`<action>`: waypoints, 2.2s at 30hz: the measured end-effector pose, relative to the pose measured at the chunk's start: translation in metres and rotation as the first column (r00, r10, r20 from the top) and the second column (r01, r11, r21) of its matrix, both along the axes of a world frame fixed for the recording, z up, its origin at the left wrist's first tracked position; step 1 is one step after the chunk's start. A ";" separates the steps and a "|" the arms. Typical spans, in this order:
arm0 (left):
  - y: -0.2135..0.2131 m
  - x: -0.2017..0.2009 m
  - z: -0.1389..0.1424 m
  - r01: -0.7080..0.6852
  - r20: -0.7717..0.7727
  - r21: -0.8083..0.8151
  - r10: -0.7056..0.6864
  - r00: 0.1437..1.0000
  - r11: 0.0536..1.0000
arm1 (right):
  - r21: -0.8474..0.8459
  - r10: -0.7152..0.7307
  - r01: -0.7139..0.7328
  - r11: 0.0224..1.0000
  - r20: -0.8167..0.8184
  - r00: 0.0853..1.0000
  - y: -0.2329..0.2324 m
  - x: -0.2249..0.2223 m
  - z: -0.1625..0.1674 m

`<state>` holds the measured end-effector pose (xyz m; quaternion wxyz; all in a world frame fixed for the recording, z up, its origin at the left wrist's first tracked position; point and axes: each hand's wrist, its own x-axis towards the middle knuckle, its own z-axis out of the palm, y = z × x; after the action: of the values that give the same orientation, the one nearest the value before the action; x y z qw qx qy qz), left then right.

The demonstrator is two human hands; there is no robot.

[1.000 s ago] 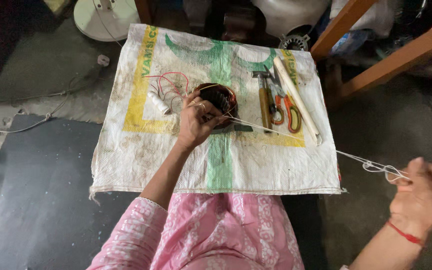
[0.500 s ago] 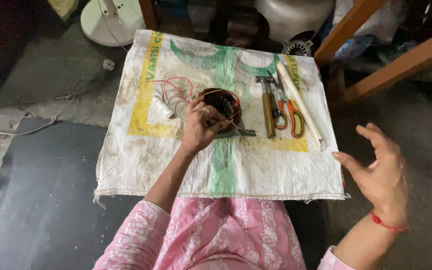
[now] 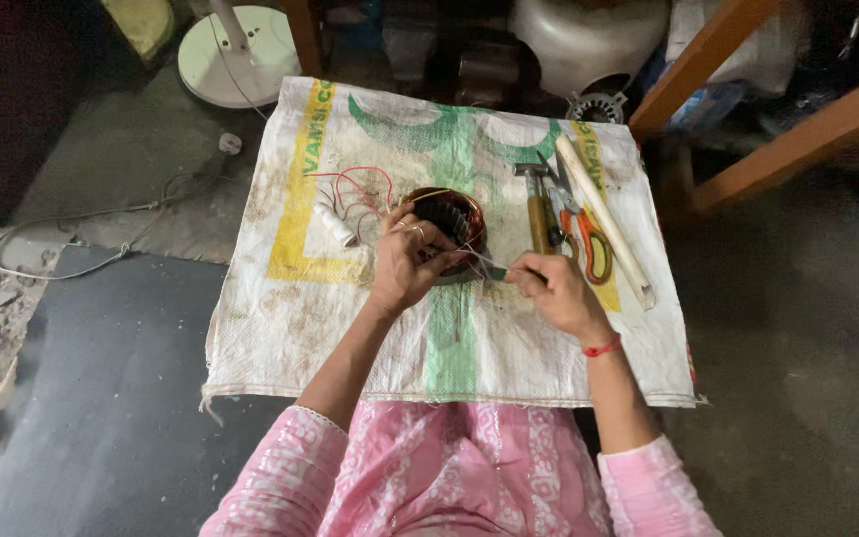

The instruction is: The person sits on the floor and works on a small electrical component, likely a motor or coil, by hand. They repeatedly pull and adjust thin wires around the component, occasionally using a wooden stick to assist in positioning the wires.

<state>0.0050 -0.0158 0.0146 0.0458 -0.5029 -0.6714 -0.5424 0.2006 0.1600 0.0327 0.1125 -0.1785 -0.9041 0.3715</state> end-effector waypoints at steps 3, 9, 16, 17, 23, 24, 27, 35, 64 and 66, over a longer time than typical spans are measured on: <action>0.000 0.000 -0.001 -0.007 0.004 -0.013 0.007 1.000 1.000 | -0.114 0.018 -0.034 0.993 -0.140 0.990 0.004 0.033 0.027; -0.001 0.002 0.000 -0.015 0.015 0.004 0.015 1.000 1.000 | 0.039 0.024 -0.003 0.999 -0.560 0.828 0.008 0.122 0.100; 0.001 0.000 -0.003 -0.008 -0.005 0.013 0.008 1.000 1.000 | -0.073 -0.260 0.390 0.918 -0.853 0.452 0.072 0.168 0.113; 0.002 0.000 -0.003 -0.011 -0.018 0.021 0.011 1.000 1.000 | -0.078 -0.304 0.466 0.882 -0.847 0.435 0.085 0.159 0.104; 0.002 0.001 -0.003 -0.004 0.003 0.031 0.004 1.000 1.000 | 0.089 -0.168 0.210 0.974 -0.341 0.925 0.075 0.048 0.009; 0.003 0.001 -0.002 -0.006 0.004 0.025 0.006 1.000 1.000 | -0.087 -0.300 0.291 0.953 -0.130 0.945 0.065 0.027 -0.005; 0.001 0.001 -0.001 -0.010 0.006 0.008 0.009 1.000 1.000 | 0.140 -0.106 0.150 0.979 -0.280 0.954 0.048 -0.011 -0.017; 0.000 0.005 0.001 -0.022 0.043 -0.015 0.022 0.999 1.000 | 0.090 0.014 0.037 0.995 -0.518 0.855 0.066 -0.115 0.078; 0.000 0.001 0.000 -0.008 -0.013 -0.007 0.008 1.000 1.000 | 0.022 0.015 -0.009 1.000 -0.268 0.963 0.005 -0.045 -0.013; 0.001 -0.001 -0.001 -0.003 -0.022 -0.003 0.003 1.000 1.000 | 0.163 0.015 0.035 0.986 -0.294 0.956 0.002 -0.046 -0.020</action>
<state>0.0045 -0.0148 0.0137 0.0534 -0.5078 -0.6726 -0.5357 0.1551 0.1624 0.0127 0.2624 -0.1159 -0.9041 0.3167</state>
